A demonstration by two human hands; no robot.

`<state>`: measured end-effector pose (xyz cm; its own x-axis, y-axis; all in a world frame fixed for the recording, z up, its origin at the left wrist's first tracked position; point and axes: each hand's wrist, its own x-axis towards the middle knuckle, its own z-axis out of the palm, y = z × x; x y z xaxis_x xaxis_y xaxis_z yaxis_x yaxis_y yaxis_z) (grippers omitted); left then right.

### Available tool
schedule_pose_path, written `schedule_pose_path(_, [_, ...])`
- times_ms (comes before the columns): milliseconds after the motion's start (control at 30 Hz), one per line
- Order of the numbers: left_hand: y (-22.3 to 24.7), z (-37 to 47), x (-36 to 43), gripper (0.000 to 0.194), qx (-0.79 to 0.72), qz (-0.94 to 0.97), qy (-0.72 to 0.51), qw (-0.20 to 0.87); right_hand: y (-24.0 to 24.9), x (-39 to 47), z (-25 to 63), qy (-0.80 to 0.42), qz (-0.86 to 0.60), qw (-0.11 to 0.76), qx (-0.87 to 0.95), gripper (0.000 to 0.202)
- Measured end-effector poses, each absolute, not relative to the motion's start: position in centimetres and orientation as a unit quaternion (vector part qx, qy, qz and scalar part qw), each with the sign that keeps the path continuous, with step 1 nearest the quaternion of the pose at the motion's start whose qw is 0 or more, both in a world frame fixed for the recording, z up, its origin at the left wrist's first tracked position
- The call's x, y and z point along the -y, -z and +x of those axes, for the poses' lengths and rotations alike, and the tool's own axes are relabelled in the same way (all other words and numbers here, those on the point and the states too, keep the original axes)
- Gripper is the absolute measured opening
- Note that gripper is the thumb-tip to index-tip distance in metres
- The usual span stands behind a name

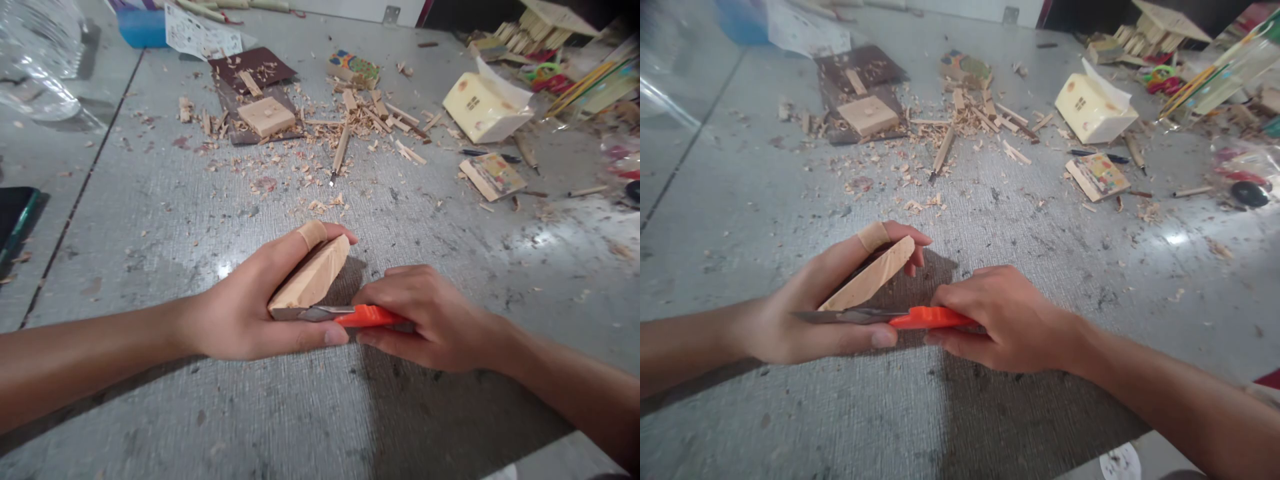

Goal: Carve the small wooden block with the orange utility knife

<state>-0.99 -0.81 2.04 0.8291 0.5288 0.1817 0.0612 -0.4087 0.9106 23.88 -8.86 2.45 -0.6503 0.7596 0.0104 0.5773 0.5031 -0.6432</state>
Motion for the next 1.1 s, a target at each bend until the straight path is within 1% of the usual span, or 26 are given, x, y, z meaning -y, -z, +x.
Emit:
schedule_pose_path(67, [-1.98,-1.04,0.82,0.069,-0.183,0.808,-0.225,0.512,-2.42,8.84,23.86,-0.309,-0.389,0.149,0.855,0.026])
schedule_pose_path(200, [-1.86,-1.08,0.81,0.074,-0.177,0.804,-0.229,0.52,-2.38,8.81,23.79,-0.308,-0.389,0.148,0.855,0.026])
schedule_pose_path(333, [-1.95,-1.04,0.84,0.07,-0.185,0.801,-0.225,0.522,-2.29,8.82,23.81,-0.301,-0.386,0.154,0.858,0.026])
schedule_pose_path(600, [-2.1,-0.97,0.9,0.072,-0.188,0.801,-0.228,0.52,-2.3,8.91,23.87,-0.292,-0.385,0.161,0.861,0.027])
schedule_pose_path(1100, [-2.2,-1.04,0.94,0.071,-0.191,0.798,-0.225,0.525,-2.33,8.73,23.82,-0.297,-0.382,0.165,0.86,0.027])
